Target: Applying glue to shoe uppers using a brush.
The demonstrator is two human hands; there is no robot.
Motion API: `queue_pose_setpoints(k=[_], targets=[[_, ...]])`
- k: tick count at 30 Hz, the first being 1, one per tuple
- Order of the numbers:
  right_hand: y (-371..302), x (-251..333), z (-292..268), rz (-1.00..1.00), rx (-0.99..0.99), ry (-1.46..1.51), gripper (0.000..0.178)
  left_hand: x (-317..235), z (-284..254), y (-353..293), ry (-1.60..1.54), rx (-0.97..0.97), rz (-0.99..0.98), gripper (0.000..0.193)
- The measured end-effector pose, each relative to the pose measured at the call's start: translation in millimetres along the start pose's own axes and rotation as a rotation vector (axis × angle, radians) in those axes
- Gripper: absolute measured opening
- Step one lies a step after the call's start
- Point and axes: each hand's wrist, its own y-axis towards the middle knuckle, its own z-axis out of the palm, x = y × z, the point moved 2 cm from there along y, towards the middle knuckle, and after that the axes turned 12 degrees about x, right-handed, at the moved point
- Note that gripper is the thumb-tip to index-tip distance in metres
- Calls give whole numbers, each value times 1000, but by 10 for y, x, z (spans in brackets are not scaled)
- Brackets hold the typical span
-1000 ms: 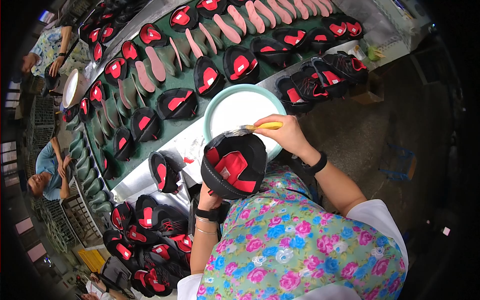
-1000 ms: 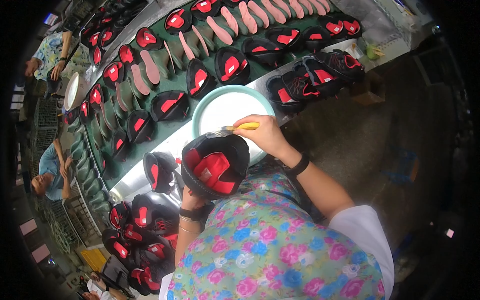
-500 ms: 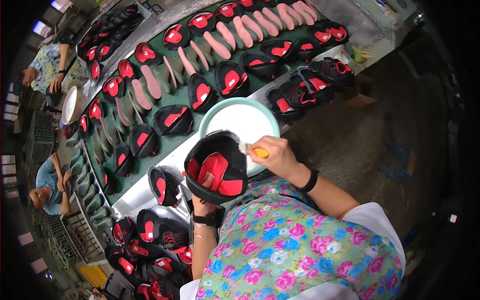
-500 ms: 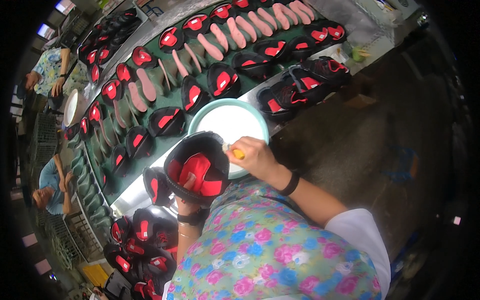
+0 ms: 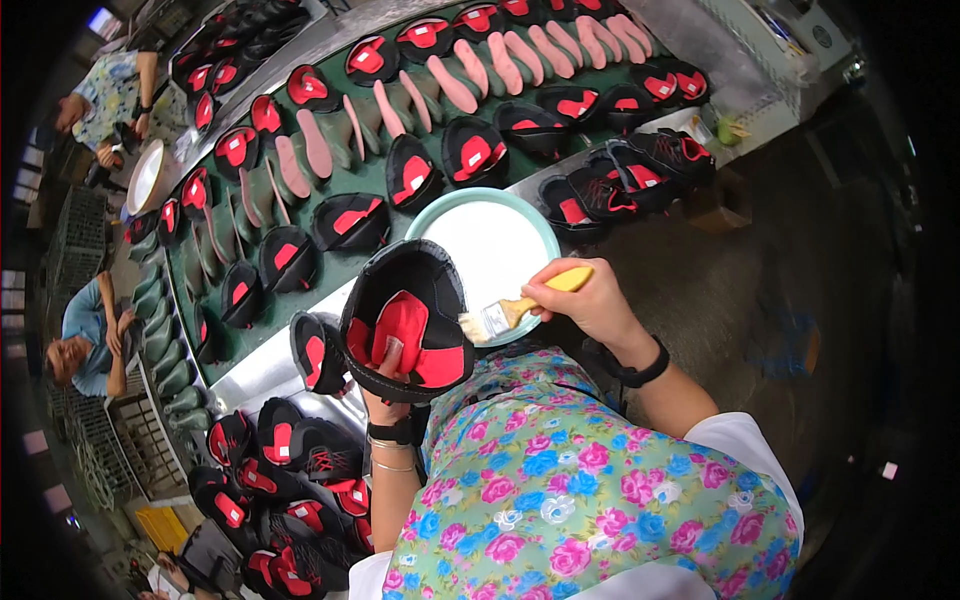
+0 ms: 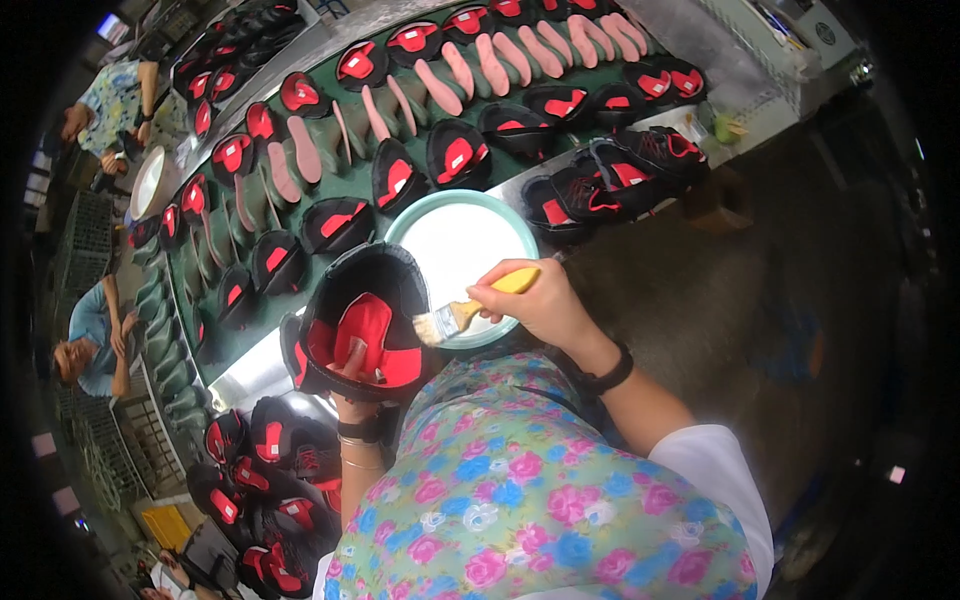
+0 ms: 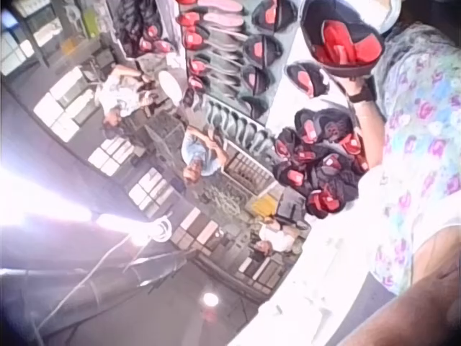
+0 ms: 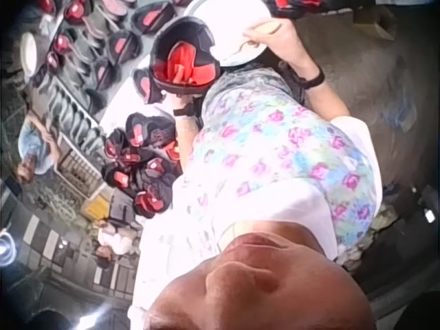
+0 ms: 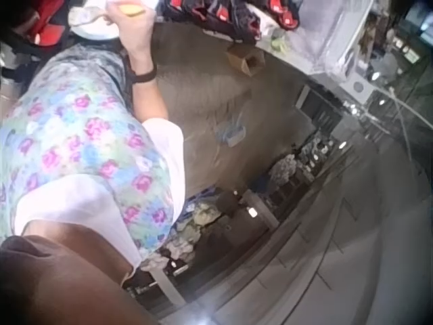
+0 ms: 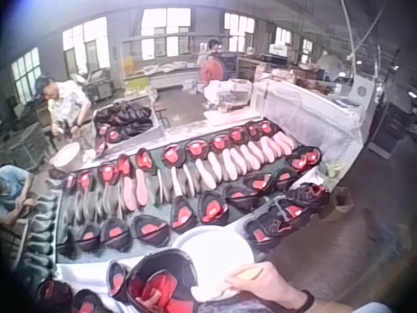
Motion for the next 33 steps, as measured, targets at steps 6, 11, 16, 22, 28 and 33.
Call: queue_pose_setpoints(k=[6, 11, 16, 22, 28, 33], targets=[[-8, -17, 72, 69, 238, -53, 12, -162, 190, -45, -113, -26, 130, 23], [79, -26, 67, -32, 271, -208, 12, -183, 202, -104, -115, -35, 197, 22], [160, -40, 43, -119, 243, -342, 12, -387, 418, -175, -267, -40, 193, 23], [228, 13, 96, -297, 153, -513, 10, -334, 355, -236, -324, -48, 91, 23], [461, 62, 15, -439, -31, -577, 10, -300, 399, -204, -291, 4, 46, 20], [492, 177, 115, -510, -55, -554, 11, -97, 239, -269, 211, -15, 185, 25]])
